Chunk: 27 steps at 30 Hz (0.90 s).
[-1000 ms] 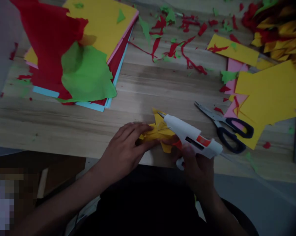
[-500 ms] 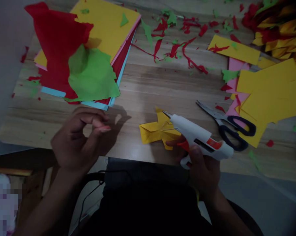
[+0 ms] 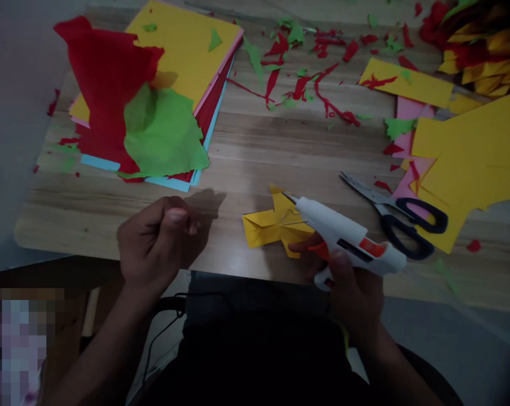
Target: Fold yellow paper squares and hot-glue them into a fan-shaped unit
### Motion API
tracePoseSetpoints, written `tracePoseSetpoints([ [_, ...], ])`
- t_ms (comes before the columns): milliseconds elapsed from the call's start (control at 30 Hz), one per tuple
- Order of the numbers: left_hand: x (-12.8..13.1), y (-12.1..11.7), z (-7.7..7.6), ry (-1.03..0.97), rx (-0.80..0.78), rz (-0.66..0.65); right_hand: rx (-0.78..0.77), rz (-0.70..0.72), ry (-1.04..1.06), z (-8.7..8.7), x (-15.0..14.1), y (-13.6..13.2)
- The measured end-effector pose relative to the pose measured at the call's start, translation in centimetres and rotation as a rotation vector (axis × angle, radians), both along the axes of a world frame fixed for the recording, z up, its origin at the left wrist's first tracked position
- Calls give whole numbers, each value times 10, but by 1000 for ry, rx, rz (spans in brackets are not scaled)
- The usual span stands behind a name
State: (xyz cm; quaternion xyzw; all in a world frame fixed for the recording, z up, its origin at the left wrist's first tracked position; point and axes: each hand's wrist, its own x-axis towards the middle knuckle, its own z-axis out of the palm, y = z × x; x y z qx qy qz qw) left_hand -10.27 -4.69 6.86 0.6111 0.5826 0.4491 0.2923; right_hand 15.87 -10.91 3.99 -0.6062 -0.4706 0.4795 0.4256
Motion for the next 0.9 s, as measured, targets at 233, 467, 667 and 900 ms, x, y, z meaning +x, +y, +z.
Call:
tracePoseSetpoints([
  [233, 15, -1, -4, -385, -201, -40, -4, 15, 13, 0, 2, 0],
  [467, 26, 3, -5, -898, -420, 55, 33, 23, -28, 5, 2, 4],
  [667, 25, 3, -2, -905, -469, 136, 27, 6, -65, 1, 4, 0],
  [900, 26, 0, 0, -986, -527, 10, 13, 7, -69, -2, 6, -2],
])
